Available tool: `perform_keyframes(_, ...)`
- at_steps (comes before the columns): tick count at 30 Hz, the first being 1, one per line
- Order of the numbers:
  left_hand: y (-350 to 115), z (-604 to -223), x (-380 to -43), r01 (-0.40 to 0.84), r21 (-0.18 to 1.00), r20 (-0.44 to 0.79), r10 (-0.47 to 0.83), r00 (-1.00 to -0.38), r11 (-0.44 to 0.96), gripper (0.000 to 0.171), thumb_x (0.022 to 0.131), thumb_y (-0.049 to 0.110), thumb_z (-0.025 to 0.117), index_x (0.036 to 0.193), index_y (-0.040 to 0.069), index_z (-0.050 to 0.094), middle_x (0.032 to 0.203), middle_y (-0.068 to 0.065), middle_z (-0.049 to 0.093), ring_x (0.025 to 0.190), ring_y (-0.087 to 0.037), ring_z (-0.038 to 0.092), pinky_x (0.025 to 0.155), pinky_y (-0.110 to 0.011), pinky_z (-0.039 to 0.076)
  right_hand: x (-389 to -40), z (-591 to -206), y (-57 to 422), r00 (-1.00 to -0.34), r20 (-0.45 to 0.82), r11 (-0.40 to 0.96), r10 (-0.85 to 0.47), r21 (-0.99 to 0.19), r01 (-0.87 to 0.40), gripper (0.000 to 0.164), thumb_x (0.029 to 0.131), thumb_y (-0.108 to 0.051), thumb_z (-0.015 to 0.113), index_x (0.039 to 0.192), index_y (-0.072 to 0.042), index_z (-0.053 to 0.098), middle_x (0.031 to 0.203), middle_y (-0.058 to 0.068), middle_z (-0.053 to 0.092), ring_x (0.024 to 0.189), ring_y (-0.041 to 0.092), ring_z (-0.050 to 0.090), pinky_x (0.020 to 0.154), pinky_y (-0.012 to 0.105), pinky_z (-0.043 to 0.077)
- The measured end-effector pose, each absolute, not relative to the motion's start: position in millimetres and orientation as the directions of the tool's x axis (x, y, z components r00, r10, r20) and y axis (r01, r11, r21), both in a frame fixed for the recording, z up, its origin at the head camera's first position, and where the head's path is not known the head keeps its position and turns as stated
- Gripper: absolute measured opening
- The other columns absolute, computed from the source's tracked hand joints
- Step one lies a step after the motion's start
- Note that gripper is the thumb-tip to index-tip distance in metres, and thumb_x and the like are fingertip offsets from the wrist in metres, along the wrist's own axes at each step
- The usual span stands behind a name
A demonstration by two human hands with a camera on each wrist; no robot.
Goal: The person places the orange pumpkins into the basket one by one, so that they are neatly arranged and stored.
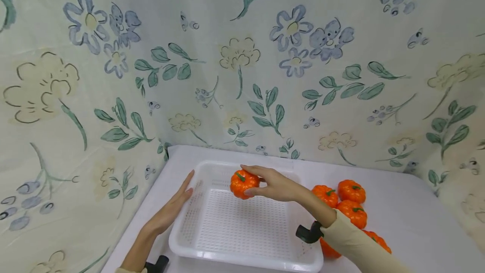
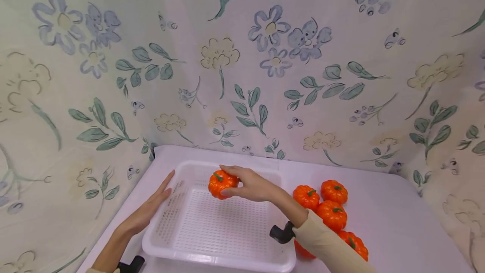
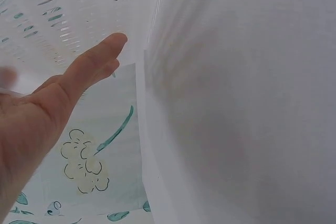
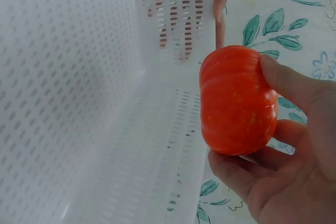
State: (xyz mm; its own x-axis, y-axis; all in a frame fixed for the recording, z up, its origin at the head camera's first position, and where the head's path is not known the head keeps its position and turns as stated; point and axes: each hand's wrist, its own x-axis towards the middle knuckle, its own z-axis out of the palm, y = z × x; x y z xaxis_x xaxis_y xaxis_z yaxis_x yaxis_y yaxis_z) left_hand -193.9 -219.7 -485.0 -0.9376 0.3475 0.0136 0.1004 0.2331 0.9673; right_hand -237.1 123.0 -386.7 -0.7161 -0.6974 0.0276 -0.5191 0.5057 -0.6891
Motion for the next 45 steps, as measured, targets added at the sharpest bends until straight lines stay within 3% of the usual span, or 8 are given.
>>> perform_keyframes(11, -217.2, -484.6, -191.4, 0.099, 0.961, 0.010, 0.327, -0.945, 0.258, 0.062, 0.114, 0.042, 0.025, 0.167, 0.032, -0.005, 0.177, -0.004, -0.006, 0.162, -0.039, -0.006, 0.124, -0.067, -0.002, -257.6, -413.5, 87.7, -0.653, -0.006, 0.449, -0.757, -0.730, -0.515, 0.071, 0.096, -0.028, 0.076, 0.157, -0.011, 0.045, 0.159, 0.006, 0.051, 0.140, 0.025, 0.055, 0.115, 0.043, 0.048)
perform_keyframes(16, -216.4, -484.2, -192.2, 0.096, 0.960, 0.003, 0.332, -0.943, 0.263, 0.062, 0.114, 0.041, 0.025, 0.167, 0.032, -0.005, 0.176, -0.004, -0.007, 0.162, -0.039, -0.006, 0.125, -0.066, -0.002, -262.2, -428.9, 78.7, -0.651, -0.027, 0.441, -0.759, -0.756, -0.483, 0.067, 0.096, -0.022, 0.075, 0.155, -0.007, 0.047, 0.158, 0.010, 0.051, 0.144, 0.028, 0.052, 0.118, 0.049, 0.045)
perform_keyframes(20, -217.3, -484.6, -192.3, 0.085, 0.959, -0.010, 0.334, -0.943, 0.269, 0.062, 0.114, 0.041, 0.027, 0.167, 0.032, -0.004, 0.177, -0.003, -0.007, 0.162, -0.038, -0.005, 0.125, -0.066, -0.002, -262.5, -440.6, 70.2, -0.654, -0.057, 0.455, -0.754, -0.763, -0.459, 0.067, 0.097, -0.024, 0.075, 0.156, -0.010, 0.047, 0.158, 0.006, 0.052, 0.145, 0.025, 0.051, 0.118, 0.046, 0.045)
perform_keyframes(32, -218.1, -483.9, -189.5, 0.087, 0.962, -0.003, 0.329, -0.944, 0.258, 0.061, 0.114, 0.041, 0.028, 0.167, 0.035, -0.002, 0.177, -0.005, -0.004, 0.161, -0.042, 0.008, 0.125, -0.068, 0.012, -266.8, -454.8, 51.9, -0.657, -0.064, 0.496, -0.751, -0.710, -0.499, 0.065, 0.094, -0.027, 0.078, 0.151, -0.010, 0.052, 0.152, 0.004, 0.057, 0.137, 0.022, 0.056, 0.115, 0.036, 0.048)
perform_keyframes(45, -219.9, -484.0, -190.8, 0.087, 0.964, 0.000, 0.333, -0.943, 0.249, 0.060, 0.114, 0.042, 0.028, 0.167, 0.037, 0.001, 0.177, -0.008, 0.003, 0.150, -0.045, 0.036, 0.115, -0.055, 0.046, -266.4, -459.5, 36.8, -0.660, -0.096, 0.537, -0.745, -0.674, -0.508, 0.067, 0.095, -0.029, 0.077, 0.153, -0.011, 0.049, 0.153, 0.004, 0.056, 0.138, 0.020, 0.055, 0.116, 0.035, 0.047)
